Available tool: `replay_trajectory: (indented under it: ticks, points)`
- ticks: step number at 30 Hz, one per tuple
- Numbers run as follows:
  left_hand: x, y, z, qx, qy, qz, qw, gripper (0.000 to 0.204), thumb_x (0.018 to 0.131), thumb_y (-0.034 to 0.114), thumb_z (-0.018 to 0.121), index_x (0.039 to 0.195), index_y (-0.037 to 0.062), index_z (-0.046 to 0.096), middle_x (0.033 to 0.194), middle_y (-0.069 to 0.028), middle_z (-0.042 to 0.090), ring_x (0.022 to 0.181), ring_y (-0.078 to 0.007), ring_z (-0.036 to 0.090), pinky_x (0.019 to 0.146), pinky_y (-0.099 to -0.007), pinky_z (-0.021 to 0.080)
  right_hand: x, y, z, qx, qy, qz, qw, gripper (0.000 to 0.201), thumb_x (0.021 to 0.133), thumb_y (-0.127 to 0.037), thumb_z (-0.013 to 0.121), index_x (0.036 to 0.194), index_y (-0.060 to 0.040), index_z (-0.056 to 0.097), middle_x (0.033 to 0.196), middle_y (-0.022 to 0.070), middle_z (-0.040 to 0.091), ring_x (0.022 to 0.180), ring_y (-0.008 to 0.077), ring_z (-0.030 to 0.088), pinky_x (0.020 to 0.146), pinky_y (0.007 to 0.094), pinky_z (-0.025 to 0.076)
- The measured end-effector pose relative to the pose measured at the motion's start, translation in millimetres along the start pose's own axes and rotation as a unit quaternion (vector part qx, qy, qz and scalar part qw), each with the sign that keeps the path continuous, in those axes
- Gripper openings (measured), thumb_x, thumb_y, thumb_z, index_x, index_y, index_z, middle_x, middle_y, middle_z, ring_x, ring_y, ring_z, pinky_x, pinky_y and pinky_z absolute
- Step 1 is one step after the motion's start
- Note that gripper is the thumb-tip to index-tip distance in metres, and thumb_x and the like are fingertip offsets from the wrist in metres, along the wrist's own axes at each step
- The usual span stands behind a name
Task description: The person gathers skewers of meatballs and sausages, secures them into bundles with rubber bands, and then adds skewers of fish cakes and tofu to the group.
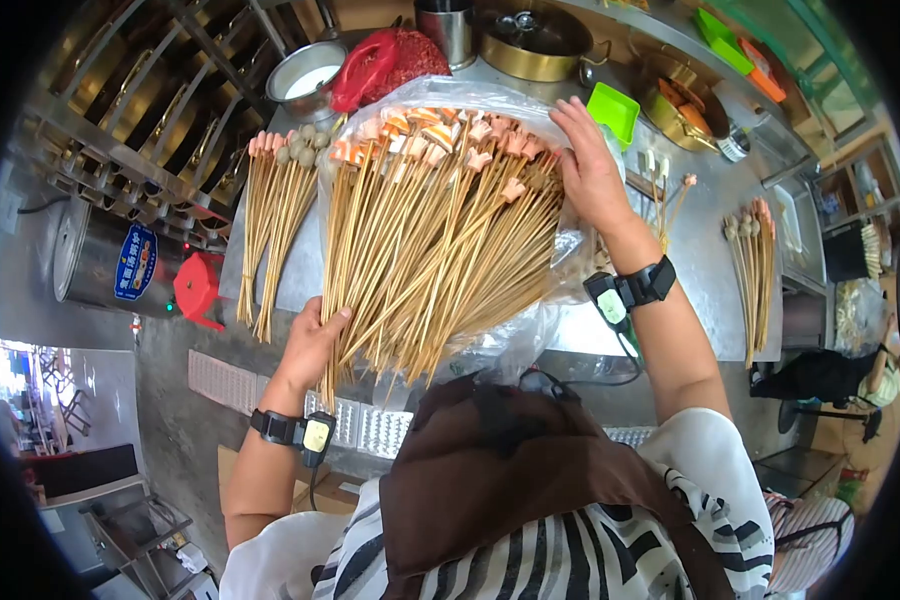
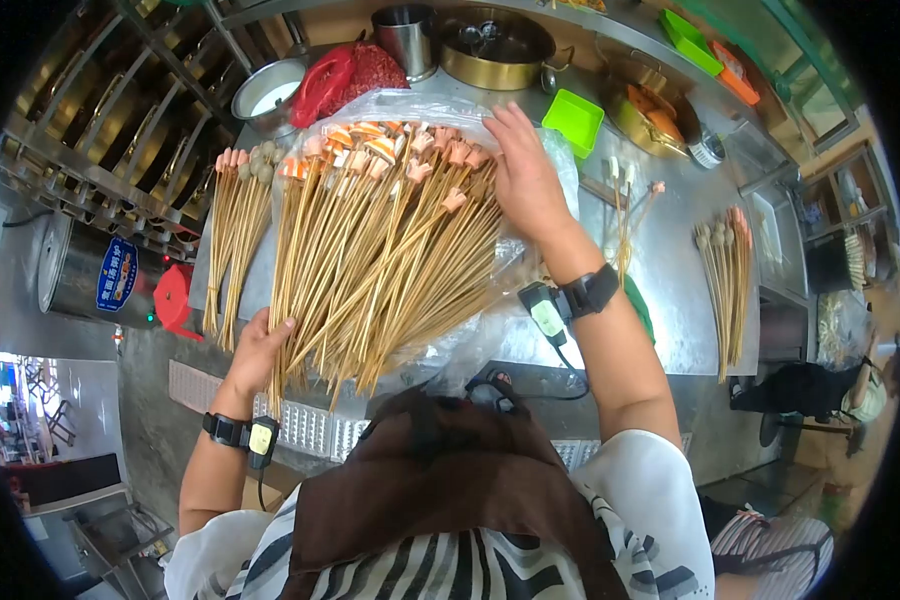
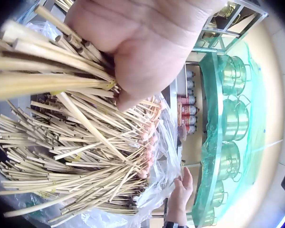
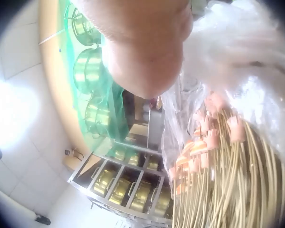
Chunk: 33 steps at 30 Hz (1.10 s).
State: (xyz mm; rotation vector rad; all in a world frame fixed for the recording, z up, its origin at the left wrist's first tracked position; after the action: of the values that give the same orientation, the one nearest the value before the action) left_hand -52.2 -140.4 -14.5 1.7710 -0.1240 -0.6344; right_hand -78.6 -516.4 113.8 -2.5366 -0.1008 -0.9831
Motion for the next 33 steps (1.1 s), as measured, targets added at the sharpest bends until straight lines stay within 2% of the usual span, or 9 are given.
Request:
replay_trajectory:
  ticks: [6,10,14,15,16,18,21,24,33]
  points:
    - [3,-12,2,-0.040,-0.002,-0.002,0.999,0.031,0.088,0.012,0.057,0.111,-0.0072,0.048,0.102,-0.0106,0.060,0.090,-0.0129,0.055,0.079,-0.0254,0.044,-44,-4,12,0.000,-0.096,-0.017,0.995,0.047,0.074,0.010,0.045,0.119,0.0005,0.050,0.131,0.0191,0.044,0.127,0.0345,0.036,0.106,0.0399,0.031]
    - [4,-15,1,-0.045,0.011,-0.011,0.999,0.031,0.089,0.011,0.056,0.111,-0.0076,0.048,0.102,-0.0107,0.059,0.088,-0.0135,0.056,0.077,-0.0257,0.045,-90,-45,22,-0.066,-0.187,-0.130,0.972,0.045,0.069,0.006,0.051,0.114,-0.0014,0.055,0.131,0.0170,0.045,0.127,0.0330,0.038,0.106,0.0439,0.029]
    - [3,-2,8,0.052,0.032,0.046,0.997,0.061,0.083,0.017,0.065,0.128,-0.0086,0.032,0.108,-0.0155,0.058,0.094,-0.0168,0.056,0.082,-0.0263,0.046,-152,-77,31,0.035,-0.263,-0.148,0.953,0.041,0.069,0.004,0.053,0.109,-0.0003,0.056,0.122,0.0162,0.050,0.117,0.0331,0.045,0.100,0.0441,0.033]
    - [2,-4,9,0.074,0.042,0.035,0.996,0.087,0.075,0.024,0.073,0.136,-0.0058,0.019,0.125,-0.0239,0.046,0.113,-0.0270,0.049,0.095,-0.0326,0.040,-163,-85,32,0.072,-0.278,-0.141,0.947,0.041,0.068,0.003,0.054,0.109,-0.0004,0.055,0.118,0.0153,0.052,0.113,0.0325,0.048,0.097,0.0438,0.036]
    - [-2,1,16,0.077,0.042,0.030,0.996,0.087,0.075,0.024,0.073,0.136,-0.0058,0.019,0.125,-0.0239,0.046,0.113,-0.0270,0.049,0.095,-0.0326,0.040,-171,-89,33,0.077,-0.279,-0.138,0.947,0.041,0.068,0.003,0.054,0.109,-0.0004,0.055,0.118,0.0153,0.052,0.113,0.0325,0.048,0.097,0.0438,0.036]
    - [-19,43,35,0.393,0.095,0.158,0.901,0.105,0.066,0.036,0.078,0.140,-0.0016,0.014,0.139,-0.0295,0.024,0.130,-0.0385,0.027,0.105,-0.0448,0.027,-185,-94,38,0.103,-0.284,-0.109,0.947,0.040,0.065,0.001,0.056,0.105,0.0008,0.056,0.112,0.0137,0.054,0.105,0.0301,0.051,0.093,0.0427,0.038]
    - [-27,54,69,0.488,0.072,0.177,0.851,0.113,0.057,0.045,0.079,0.141,0.0022,0.016,0.144,-0.0299,0.009,0.135,-0.0438,0.008,0.106,-0.0557,0.012,-193,-96,44,0.105,-0.283,-0.088,0.949,0.037,0.065,0.000,0.057,0.102,-0.0006,0.057,0.105,0.0115,0.056,0.102,0.0273,0.052,0.092,0.0410,0.039]
    - [-25,49,102,0.546,0.035,0.228,0.805,0.114,0.056,0.043,0.080,0.142,0.0059,0.015,0.144,-0.0282,0.010,0.134,-0.0441,0.009,0.105,-0.0586,0.012,-194,-97,44,0.091,-0.281,-0.079,0.952,0.034,0.064,-0.001,0.058,0.098,-0.0022,0.059,0.101,0.0099,0.057,0.100,0.0261,0.053,0.093,0.0409,0.038]
    - [-2,40,94,0.549,0.058,0.270,0.788,0.088,0.062,0.019,0.071,0.137,0.0034,0.028,0.144,-0.0236,0.017,0.135,-0.0416,0.010,0.106,-0.0580,0.009,-238,-98,52,0.112,-0.328,-0.028,0.938,0.025,0.063,-0.002,0.059,0.088,-0.0040,0.060,0.091,0.0090,0.058,0.090,0.0257,0.056,0.090,0.0393,0.041]
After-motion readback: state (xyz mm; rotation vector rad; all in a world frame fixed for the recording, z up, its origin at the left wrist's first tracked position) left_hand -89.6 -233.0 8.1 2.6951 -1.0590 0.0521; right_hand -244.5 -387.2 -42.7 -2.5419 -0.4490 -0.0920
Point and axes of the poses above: each hand's wrist, its own x-axis towards the middle knuckle, its own z-axis out of the palm, y = z × x, the point moved 8 cm from there along x, towards the middle knuckle
